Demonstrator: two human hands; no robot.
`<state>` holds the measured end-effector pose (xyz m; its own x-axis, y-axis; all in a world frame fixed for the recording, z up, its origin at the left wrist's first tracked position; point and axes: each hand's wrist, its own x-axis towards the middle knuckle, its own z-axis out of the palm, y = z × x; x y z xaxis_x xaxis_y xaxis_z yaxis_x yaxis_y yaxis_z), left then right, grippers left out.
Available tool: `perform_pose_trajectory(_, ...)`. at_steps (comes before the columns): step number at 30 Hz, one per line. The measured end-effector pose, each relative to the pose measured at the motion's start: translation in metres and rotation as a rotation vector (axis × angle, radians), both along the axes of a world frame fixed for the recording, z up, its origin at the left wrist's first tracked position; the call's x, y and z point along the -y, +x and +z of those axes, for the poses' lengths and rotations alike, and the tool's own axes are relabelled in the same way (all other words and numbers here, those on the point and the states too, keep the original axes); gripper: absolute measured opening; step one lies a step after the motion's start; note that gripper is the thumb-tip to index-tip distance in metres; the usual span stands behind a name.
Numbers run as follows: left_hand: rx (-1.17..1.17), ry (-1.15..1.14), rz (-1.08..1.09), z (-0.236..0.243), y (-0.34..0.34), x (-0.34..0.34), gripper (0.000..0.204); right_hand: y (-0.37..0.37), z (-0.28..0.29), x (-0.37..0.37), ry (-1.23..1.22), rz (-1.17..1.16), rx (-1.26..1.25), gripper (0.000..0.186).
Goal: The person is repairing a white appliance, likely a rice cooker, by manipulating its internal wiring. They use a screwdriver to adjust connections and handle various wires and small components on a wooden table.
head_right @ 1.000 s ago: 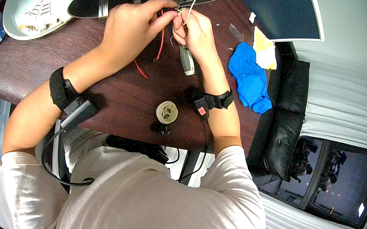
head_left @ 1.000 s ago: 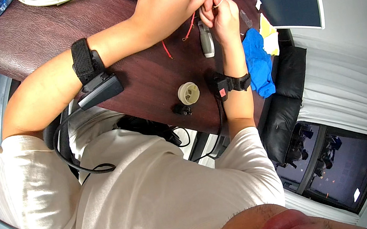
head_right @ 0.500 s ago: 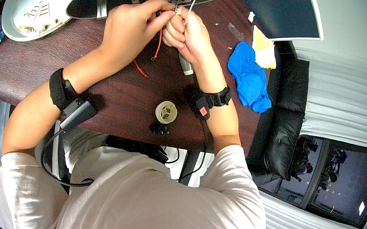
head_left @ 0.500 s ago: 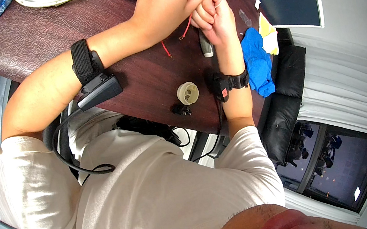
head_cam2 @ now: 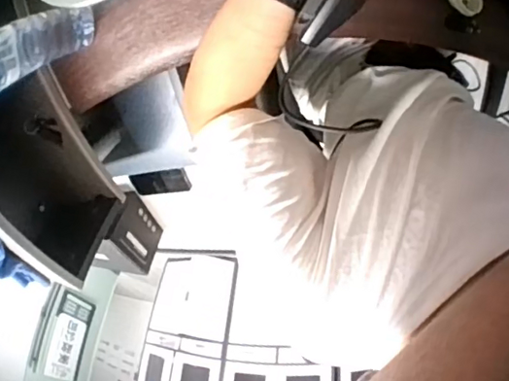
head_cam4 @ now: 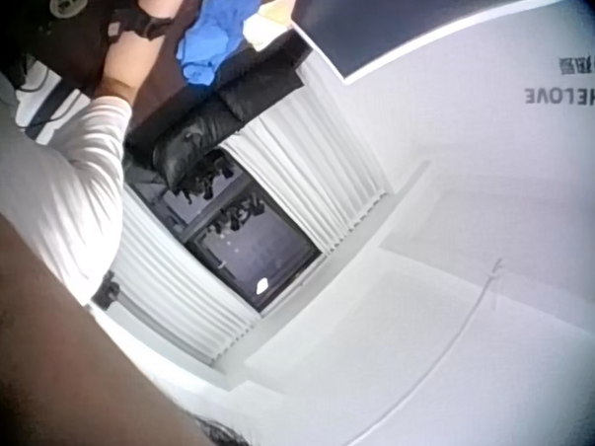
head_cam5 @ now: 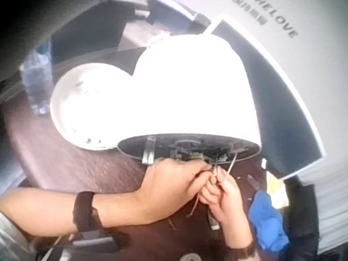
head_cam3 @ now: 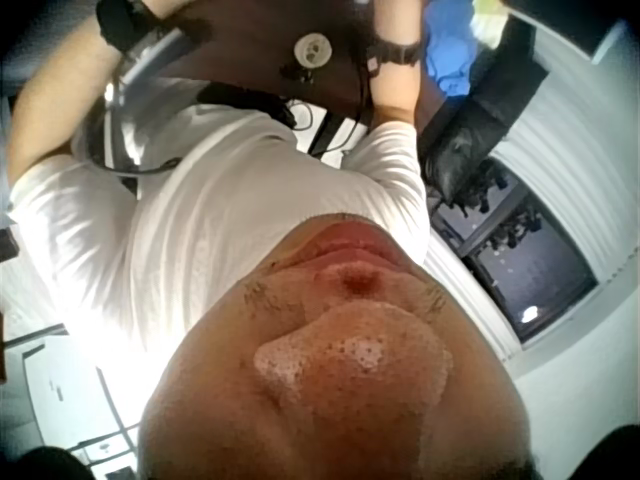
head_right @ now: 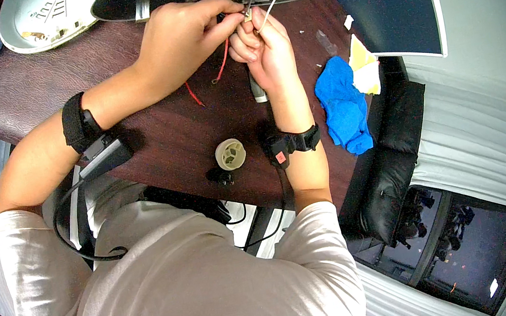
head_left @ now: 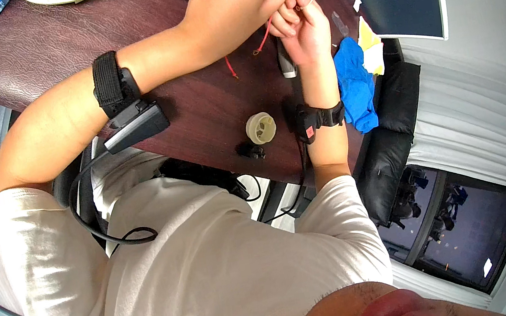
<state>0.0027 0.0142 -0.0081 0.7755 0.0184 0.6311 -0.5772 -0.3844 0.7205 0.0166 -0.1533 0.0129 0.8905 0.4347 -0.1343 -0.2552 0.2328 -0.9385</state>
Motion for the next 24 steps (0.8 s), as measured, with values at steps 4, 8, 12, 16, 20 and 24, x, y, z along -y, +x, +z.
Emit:
perform_pose_trajectory(4, 0.027, 0.007, 0.012, -0.002, -0.001, 0.000, 0.014, -0.001, 0.000, -0.002, -0.127, -0.040, 0.203, 0.027)
perform_pose_trajectory(8, 0.083, 0.018, 0.031, -0.007, -0.002, 0.001, 0.013, -0.001, -0.006, 0.001, -0.180, -0.111, 0.348, 0.022)
perform_pose_trajectory(12, 0.053, 0.006, -0.024, -0.006, -0.006, -0.001, 0.015, 0.002, -0.008, 0.005, -0.208, -0.137, 0.419, 0.023)
perform_pose_trajectory(16, 0.042, -0.017, -0.047, -0.007, -0.007, 0.000, 0.016, 0.003, -0.008, 0.009, -0.186, -0.130, 0.372, 0.024)
perform_pose_trajectory(20, 0.024, -0.038, -0.064, -0.007, -0.007, 0.000, 0.017, 0.007, -0.009, 0.016, -0.171, -0.073, 0.324, 0.026)
perform_pose_trajectory(24, 0.013, -0.075, -0.092, -0.007, -0.009, -0.001, 0.018, 0.004, -0.009, 0.011, -0.263, -0.158, 0.328, 0.029)
